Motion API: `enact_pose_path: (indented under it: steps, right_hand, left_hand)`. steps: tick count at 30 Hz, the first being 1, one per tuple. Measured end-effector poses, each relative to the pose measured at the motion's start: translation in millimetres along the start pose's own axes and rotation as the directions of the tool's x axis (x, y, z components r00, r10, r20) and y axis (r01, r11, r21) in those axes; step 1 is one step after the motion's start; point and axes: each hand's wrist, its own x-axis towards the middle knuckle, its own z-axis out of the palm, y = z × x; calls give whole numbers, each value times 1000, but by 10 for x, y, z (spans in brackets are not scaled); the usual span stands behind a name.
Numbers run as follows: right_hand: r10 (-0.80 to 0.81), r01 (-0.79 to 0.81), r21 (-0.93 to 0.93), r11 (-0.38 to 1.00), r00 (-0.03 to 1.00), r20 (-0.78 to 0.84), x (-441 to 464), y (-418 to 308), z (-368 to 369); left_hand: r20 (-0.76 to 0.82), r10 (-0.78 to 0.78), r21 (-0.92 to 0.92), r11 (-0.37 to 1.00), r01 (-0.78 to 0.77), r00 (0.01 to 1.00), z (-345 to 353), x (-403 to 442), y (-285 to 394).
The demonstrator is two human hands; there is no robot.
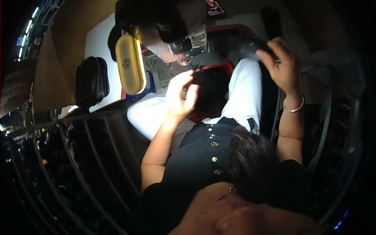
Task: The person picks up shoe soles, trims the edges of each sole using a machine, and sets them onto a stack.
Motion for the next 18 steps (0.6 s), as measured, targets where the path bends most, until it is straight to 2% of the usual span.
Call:
enact_pose_path:
  steps: [1,3,4,6,7,9,10,12,13,14,15,16,17,18]
  right_hand:
    - [5,-13,68,998,993,122,3,-166,22]
    - [-12,-93,369,925,962,274,8,-364,257]
    - [-21,-163,488,858,936,350,-51,-398,425]
    - [118,-420,588,691,868,482,-168,-399,669]
    - [255,-466,759,455,885,390,-284,-456,850]
    - [368,-498,818,287,846,386,-389,-501,992]
    - [450,-591,803,-85,696,560,-409,-532,1039]
    - [325,-426,750,-506,712,623,-648,-293,1288]
    - [395,-491,650,-580,528,752,-664,-398,1289]
    - [322,-722,676,-147,611,723,-1076,-195,1613]
    - [245,-723,602,340,686,685,-1484,4,1934]
    - [156,-765,594,250,637,755,-1404,-201,1836]
    - [64,-809,564,166,579,813,-1317,-412,1732]
    - [125,-788,604,118,615,778,-1416,-507,1835]
  left_hand:
    - [42,103,-3,995,-103,994,103,27,102]
    - [49,167,-59,985,-165,985,285,52,230]
    - [57,131,-130,984,-122,990,368,1,215]
    - [20,-121,-251,960,122,992,448,-224,101]
    - [30,-310,-436,851,292,950,435,-172,226]
    - [192,-400,-396,804,444,896,304,-80,323]
    - [267,-441,-368,775,513,857,245,-59,330]
    - [258,-492,-489,675,552,831,197,56,298]
    - [256,-477,-442,716,540,841,186,87,213]
    - [256,-461,-393,754,527,850,182,118,120]
    - [213,-482,-405,748,526,850,191,166,108]
    - [218,-560,-402,695,596,799,160,228,143]
    - [212,-611,-484,613,625,763,135,285,177]
    - [212,-657,-562,524,640,724,116,341,207]
